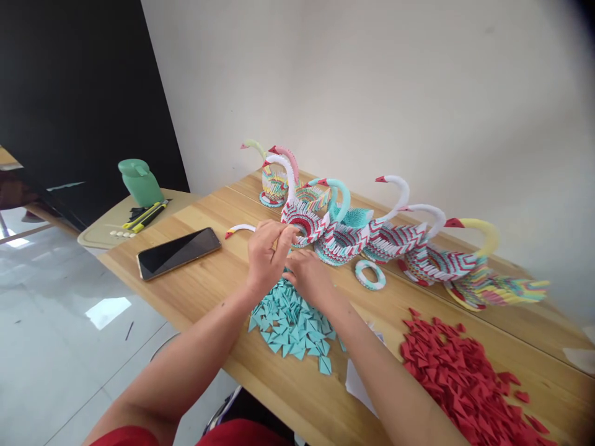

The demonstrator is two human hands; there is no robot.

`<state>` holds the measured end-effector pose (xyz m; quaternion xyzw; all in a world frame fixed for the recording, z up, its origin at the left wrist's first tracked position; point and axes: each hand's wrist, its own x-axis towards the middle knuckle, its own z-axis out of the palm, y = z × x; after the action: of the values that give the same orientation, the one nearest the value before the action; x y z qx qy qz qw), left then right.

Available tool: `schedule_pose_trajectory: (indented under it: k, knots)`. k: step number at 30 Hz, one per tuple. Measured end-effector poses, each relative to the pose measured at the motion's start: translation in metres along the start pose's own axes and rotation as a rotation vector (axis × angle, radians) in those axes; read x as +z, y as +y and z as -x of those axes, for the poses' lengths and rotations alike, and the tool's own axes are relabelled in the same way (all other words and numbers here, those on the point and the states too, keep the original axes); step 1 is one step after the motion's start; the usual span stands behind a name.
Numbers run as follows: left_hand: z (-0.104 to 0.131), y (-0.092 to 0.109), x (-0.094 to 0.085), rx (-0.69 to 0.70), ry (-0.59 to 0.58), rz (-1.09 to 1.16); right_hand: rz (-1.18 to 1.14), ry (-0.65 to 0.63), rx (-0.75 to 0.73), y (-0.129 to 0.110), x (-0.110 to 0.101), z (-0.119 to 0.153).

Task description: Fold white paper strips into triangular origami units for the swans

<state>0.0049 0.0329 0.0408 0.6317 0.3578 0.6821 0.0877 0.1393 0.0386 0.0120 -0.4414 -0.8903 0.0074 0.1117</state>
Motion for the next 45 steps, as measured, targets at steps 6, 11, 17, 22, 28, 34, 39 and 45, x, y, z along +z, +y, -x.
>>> schedule_pose_trajectory:
  k: [6, 11, 17, 22, 28, 34, 39, 45]
  knots:
    - [-0.001, -0.002, -0.001, 0.005, 0.009, -0.002, -0.032, 0.032, -0.001, -0.002, -0.005, 0.002]
    - [-0.002, -0.004, -0.001, -0.036, -0.016, -0.029, -0.439, 0.202, 0.168, 0.004, -0.037, 0.041]
    - [-0.008, -0.013, -0.004, -0.121, -0.256, -0.136, -0.482, 0.269, 0.279, 0.005, -0.045, 0.077]
    - [-0.006, -0.014, -0.026, 0.006, -0.713, -0.359, -0.552, 0.254, 0.297, 0.002, -0.04, 0.09]
    - [0.023, 0.032, -0.035, 0.07, -0.685, -0.213, -0.728, 0.335, 0.42, -0.01, -0.054, 0.111]
    - [0.05, 0.072, -0.019, -0.043, -0.671, -0.057, -0.667, 0.424, 0.345, -0.03, -0.073, 0.134]
    - [0.06, 0.081, -0.018, -0.141, -0.673, 0.066, -0.594, 0.555, 0.373, -0.035, -0.078, 0.158]
    - [0.072, 0.087, -0.014, -0.256, -0.675, 0.149, -0.662, 0.57, 0.408, -0.041, -0.079, 0.174]
